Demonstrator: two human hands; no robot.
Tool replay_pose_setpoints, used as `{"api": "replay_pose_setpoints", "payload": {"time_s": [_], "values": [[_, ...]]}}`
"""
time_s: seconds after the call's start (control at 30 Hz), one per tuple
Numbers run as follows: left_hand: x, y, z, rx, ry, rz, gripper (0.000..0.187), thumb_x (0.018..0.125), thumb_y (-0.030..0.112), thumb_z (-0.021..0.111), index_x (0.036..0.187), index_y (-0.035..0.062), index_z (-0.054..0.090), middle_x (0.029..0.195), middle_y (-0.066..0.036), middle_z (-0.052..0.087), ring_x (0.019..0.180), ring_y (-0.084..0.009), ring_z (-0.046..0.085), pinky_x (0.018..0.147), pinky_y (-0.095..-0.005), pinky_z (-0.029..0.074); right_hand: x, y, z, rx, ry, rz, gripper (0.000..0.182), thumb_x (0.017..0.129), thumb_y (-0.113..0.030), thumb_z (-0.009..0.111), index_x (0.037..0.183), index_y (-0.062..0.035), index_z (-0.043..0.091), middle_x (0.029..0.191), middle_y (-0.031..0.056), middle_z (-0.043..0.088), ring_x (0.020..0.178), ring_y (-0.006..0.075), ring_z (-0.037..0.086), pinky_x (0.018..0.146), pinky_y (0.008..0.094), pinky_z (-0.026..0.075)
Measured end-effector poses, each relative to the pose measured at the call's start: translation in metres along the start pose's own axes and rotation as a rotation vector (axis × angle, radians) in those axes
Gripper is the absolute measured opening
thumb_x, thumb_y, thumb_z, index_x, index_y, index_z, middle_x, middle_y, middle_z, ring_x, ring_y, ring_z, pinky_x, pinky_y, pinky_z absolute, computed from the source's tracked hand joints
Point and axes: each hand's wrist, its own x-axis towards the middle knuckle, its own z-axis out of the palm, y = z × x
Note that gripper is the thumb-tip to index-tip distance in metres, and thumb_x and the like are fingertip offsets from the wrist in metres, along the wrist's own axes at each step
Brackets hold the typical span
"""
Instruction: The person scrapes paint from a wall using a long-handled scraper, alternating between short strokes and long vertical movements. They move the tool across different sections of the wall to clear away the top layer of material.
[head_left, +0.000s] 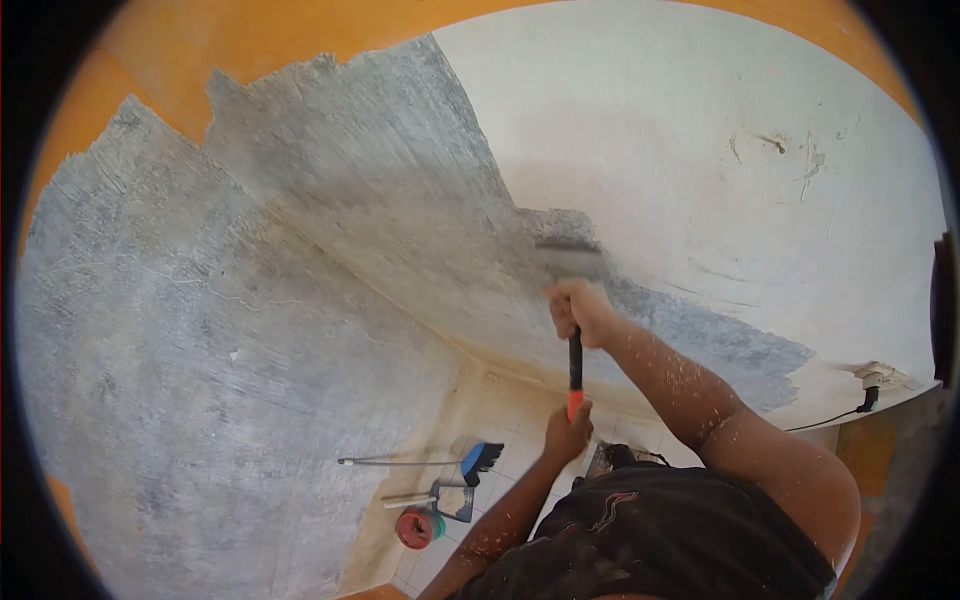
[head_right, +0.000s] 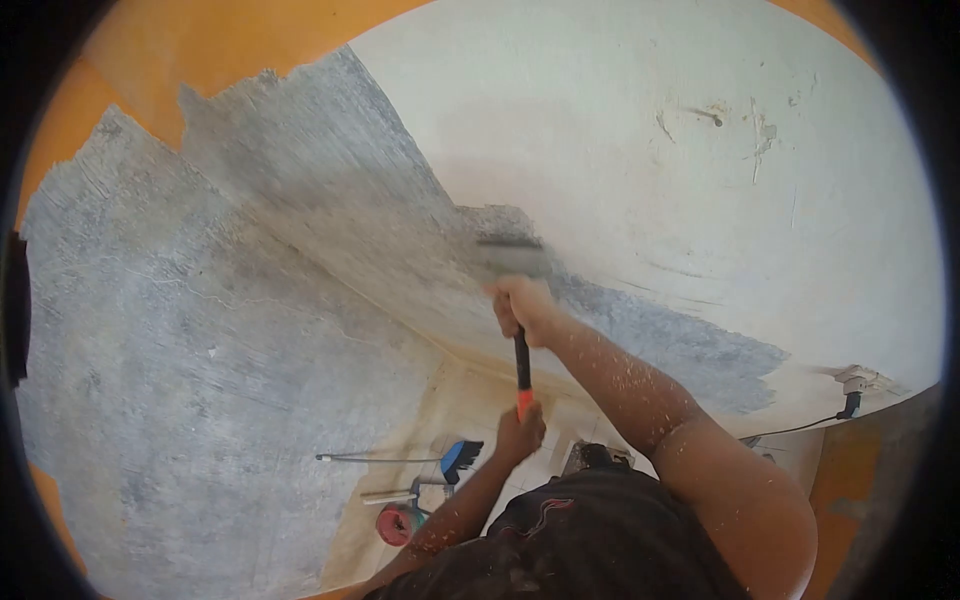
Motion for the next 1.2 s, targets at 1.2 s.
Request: {"api": "replay_pose_setpoints", "payload": {"time_s": [1.2], "values": [[-0.013,0.031,0.005,-0.037,0.013,-0.144,0.035,0.087,0.039,0.053,0.072,0.0077,0.048,0.05,0.001,0.044,0.041,-0.0083,0.044,0.037,-0.0229,0.033,0.008,-0.001,-0.01,0.045,-0.034,0.063,0.036,0.078,-0.016,0.052,0.051,-0.0174,0.027,0.046,-0.0036,0.025,0.037,0.0104,0.021,0.038,0.0266,0.019]]}}
